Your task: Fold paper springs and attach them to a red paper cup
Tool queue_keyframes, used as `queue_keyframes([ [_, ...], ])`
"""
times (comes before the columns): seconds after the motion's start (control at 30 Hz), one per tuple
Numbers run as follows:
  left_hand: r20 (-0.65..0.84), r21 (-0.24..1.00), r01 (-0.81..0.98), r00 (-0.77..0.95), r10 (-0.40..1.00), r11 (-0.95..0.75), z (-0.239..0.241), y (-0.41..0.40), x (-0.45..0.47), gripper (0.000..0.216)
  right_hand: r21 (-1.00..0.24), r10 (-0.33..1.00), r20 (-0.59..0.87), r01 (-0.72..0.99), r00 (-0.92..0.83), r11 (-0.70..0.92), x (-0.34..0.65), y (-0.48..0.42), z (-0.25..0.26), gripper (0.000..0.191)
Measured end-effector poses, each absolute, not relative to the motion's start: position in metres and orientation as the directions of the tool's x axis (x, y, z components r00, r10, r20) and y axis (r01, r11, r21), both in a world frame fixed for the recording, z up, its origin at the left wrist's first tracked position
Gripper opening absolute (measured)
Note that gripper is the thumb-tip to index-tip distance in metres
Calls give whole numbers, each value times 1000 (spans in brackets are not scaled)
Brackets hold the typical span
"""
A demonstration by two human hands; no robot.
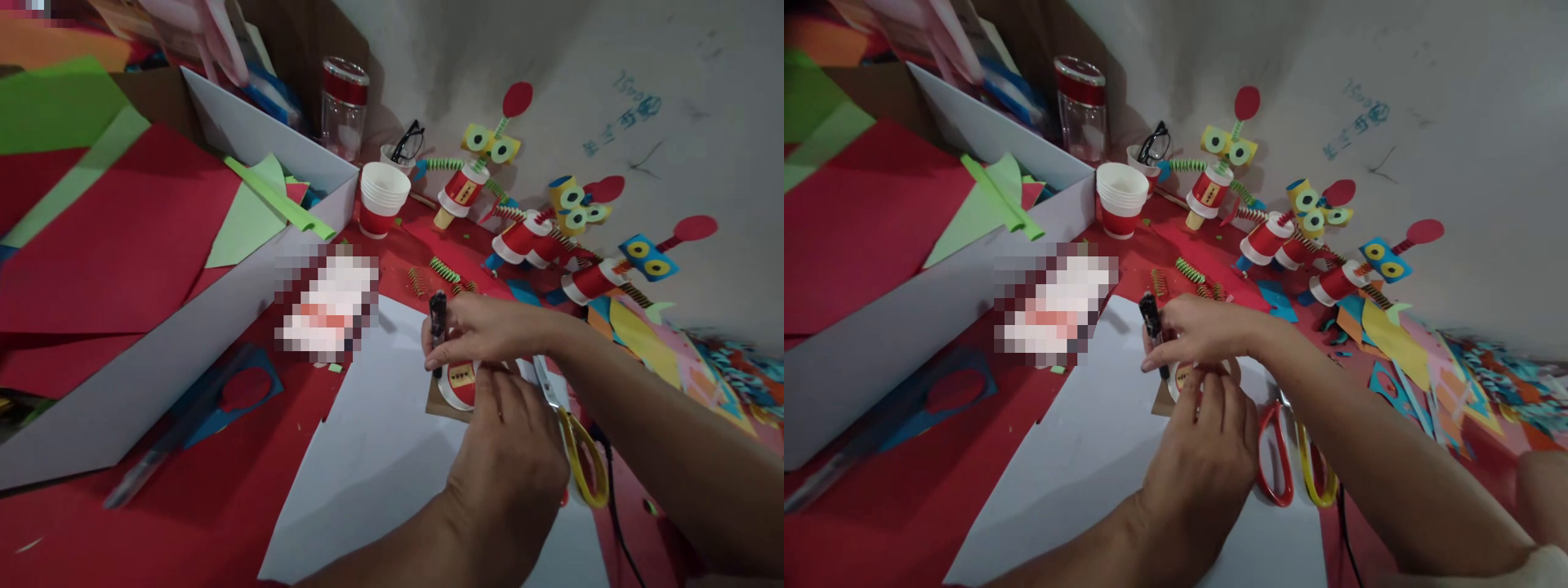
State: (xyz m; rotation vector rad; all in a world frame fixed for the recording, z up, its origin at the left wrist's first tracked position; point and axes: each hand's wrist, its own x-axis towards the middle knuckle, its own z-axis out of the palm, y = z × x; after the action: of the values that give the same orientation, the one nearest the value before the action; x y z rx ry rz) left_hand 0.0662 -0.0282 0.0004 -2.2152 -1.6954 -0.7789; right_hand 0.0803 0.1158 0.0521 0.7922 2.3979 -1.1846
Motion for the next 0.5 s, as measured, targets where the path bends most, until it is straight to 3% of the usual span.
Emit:
queue_keyframes([
  [0.2, 559, 111, 957, 163, 813, -268, -2, -28, 67, 39, -645, 377, -520, 641, -767, 415, 95, 131, 45, 14],
  [0.4, 576, 91, 957, 174, 799, -274, -3, -28, 66, 35, -772, 494, -503, 625, -709, 111, 120, 138, 28, 19],
  [0.5, 596, 99, 956, 166, 786, -276, -3, -27, 66, 36, -790, 577, -475, 611, -665, 54, 129, 136, 25, 19],
])
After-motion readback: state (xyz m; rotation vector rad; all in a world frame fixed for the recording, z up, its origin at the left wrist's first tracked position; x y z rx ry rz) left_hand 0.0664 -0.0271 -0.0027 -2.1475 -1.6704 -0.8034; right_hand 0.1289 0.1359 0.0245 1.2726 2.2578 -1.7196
